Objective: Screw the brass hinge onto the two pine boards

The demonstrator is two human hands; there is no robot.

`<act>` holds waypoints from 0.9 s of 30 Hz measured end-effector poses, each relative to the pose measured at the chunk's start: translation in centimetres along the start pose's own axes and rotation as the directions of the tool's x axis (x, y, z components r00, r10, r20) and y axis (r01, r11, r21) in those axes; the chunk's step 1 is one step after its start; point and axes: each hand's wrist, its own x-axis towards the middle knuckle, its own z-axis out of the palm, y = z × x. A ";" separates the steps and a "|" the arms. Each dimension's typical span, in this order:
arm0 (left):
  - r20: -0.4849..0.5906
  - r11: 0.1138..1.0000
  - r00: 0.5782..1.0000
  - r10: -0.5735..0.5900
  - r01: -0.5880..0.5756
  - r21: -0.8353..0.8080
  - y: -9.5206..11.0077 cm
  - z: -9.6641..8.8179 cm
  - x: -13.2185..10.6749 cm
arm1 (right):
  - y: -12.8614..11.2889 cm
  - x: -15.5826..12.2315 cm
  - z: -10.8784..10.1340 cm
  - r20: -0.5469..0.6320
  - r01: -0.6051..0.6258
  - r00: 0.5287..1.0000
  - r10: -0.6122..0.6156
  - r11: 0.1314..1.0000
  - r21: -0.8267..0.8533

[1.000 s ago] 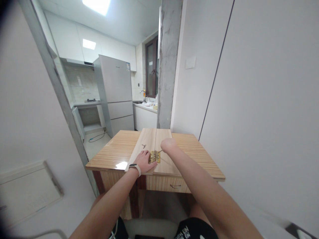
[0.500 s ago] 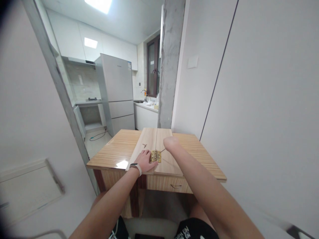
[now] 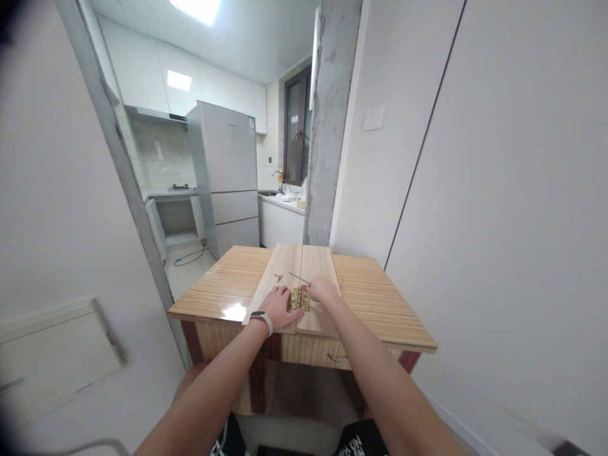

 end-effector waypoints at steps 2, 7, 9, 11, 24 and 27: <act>0.008 1.000 1.000 0.002 -0.002 0.000 0.0 -0.1 0.0 | -0.4 -0.3 1.4 0.000 -0.002 1.000 0.002 1.000 0.018; 0.010 1.000 1.000 -0.001 0.001 0.005 0.1 -0.3 -0.1 | -1.1 -0.3 2.9 -0.023 0.003 1.000 -0.003 0.999 0.035; 0.004 1.000 1.000 -0.003 0.003 0.003 0.1 -0.3 -0.1 | -1.1 0.2 2.9 -0.009 0.004 1.000 -0.004 1.000 0.030; -0.002 1.000 1.000 0.000 0.000 0.003 0.1 -0.3 0.0 | -1.0 0.8 2.5 0.000 0.017 1.000 -0.017 1.000 0.012; 0.026 1.000 1.000 -0.011 0.012 -0.008 0.1 -0.4 0.2 | -4.4 5.9 2.9 -0.049 0.192 0.981 -0.188 0.975 0.111; 0.042 1.000 0.999 -0.014 0.015 -0.021 0.1 -0.4 0.2 | -5.5 6.7 3.9 -0.070 0.193 0.980 -0.185 0.972 0.131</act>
